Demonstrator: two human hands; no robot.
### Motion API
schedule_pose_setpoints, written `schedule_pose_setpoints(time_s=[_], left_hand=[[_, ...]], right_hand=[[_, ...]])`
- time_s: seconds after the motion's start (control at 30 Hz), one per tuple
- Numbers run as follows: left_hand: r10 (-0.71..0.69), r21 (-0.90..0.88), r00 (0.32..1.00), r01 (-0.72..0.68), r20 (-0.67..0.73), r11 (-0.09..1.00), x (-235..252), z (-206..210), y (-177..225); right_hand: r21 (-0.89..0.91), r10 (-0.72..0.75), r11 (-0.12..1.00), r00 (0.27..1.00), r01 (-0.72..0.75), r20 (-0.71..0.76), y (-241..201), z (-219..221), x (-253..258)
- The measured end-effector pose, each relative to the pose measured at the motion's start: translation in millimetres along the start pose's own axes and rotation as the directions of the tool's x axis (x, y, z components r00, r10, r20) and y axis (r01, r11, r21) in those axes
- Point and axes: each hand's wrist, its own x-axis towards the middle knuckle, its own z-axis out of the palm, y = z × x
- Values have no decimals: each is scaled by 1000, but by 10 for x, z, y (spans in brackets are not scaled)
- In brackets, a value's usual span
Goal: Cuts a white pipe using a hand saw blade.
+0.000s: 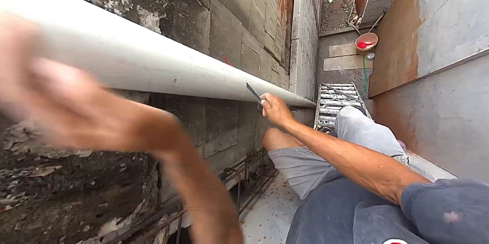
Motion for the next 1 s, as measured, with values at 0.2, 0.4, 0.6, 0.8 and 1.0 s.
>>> schedule_pose_setpoints(time_s=[0.2,0.4,0.6,0.8,1.0], left_hand=[[-875,-242,-154,926,459,-290,-2365,934,867],[-624,-390,-150,663,767,-639,-2633,1159,333],[-701,-455,-96,697,707,-554,-2387,1274,480],[-750,-493,-132,677,648,-546,-2430,1392,451],[-743,-530,-126,624,657,-574,-2445,1428,360]], right_hand=[[-82,-62,995,998,60,-28,-69,-12,-15],[-56,-143,989,988,140,-64,-18,48,62],[-109,-226,970,972,219,-61,56,-35,22],[-168,-187,968,982,185,8,-25,-143,-13],[-135,-233,964,972,229,-13,67,-90,97]])
